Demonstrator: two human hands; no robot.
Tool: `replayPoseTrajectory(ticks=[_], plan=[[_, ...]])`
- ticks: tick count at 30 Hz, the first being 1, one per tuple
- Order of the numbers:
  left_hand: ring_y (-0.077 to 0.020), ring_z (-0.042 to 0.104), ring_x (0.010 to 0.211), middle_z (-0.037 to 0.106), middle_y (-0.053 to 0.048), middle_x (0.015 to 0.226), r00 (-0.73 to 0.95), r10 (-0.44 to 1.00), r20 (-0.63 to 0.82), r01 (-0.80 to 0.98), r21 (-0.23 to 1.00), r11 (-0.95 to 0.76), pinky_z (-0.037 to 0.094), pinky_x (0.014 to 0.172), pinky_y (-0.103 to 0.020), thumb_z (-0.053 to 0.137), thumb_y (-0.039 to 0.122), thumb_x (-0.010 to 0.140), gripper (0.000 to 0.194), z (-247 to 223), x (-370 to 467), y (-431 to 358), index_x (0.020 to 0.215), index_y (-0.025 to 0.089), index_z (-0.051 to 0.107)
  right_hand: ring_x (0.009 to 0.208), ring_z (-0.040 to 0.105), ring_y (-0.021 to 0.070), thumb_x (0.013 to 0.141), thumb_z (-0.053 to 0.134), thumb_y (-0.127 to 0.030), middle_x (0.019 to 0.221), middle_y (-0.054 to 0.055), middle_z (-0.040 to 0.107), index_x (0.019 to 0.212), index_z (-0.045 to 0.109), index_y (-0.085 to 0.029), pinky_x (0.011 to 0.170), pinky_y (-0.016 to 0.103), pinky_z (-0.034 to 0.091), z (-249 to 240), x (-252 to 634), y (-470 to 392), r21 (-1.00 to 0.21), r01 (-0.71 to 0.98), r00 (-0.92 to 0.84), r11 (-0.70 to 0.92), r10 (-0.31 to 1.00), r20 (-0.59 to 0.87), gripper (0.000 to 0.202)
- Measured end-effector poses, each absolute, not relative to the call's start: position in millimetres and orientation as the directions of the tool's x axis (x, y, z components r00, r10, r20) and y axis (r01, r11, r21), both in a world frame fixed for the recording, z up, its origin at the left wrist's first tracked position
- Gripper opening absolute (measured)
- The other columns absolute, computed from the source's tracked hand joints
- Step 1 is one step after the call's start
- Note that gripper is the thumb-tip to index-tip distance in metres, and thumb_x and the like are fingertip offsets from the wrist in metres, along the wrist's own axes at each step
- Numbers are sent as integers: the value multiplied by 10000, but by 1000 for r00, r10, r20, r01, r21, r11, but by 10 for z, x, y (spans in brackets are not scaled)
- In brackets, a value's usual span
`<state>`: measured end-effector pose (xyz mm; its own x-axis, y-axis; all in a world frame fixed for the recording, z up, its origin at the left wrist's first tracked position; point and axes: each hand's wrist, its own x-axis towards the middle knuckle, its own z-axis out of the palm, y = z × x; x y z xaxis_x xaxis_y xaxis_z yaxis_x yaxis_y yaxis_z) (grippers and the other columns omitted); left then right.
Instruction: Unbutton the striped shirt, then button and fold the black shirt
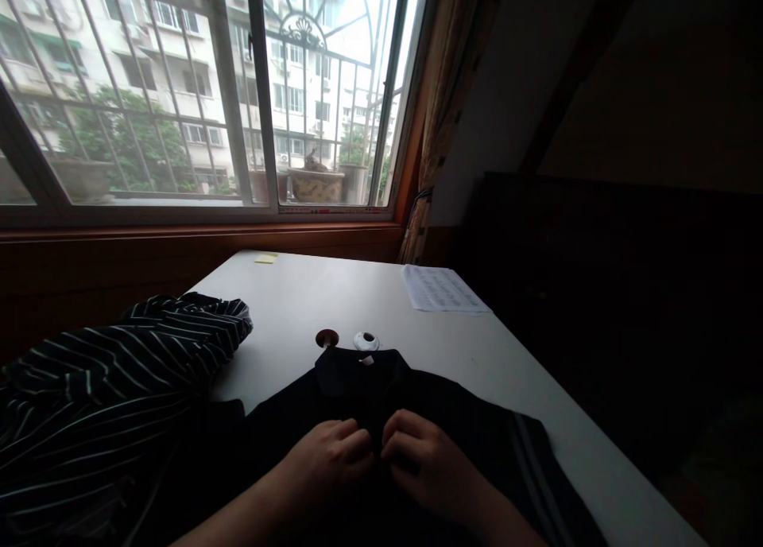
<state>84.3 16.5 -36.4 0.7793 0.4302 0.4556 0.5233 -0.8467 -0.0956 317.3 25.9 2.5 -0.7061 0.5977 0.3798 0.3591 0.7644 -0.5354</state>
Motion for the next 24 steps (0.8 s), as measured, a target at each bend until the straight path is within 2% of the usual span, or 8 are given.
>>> replayPoseTrajectory(ticks=[4,17,24], plan=[[-161,469,703,527,-14,810,794,426,434,515,-110,-850,380,576,-319,590,216,932,108,-339,828,153,833,188,556,874,595,156,749,585,15,964,36,610,873,622,-193,749,253,474,51,3154,255,-526,352,-708,774,588,391,245],[-134,441,632,519,-2,799,773,472,424,535,-34,-844,363,539,-304,486,185,981,178,-232,831,115,804,181,506,884,579,172,821,561,-22,985,47,612,910,617,-196,773,282,476,38,3168,262,-421,369,-742,829,535,403,204],[-129,433,622,511,-10,786,767,430,475,510,-46,-859,363,547,-290,418,211,1014,229,-222,805,122,809,175,514,887,584,172,861,539,-38,984,53,616,946,624,-192,773,280,487,65,3166,242,-412,357,-732,838,525,434,195]])
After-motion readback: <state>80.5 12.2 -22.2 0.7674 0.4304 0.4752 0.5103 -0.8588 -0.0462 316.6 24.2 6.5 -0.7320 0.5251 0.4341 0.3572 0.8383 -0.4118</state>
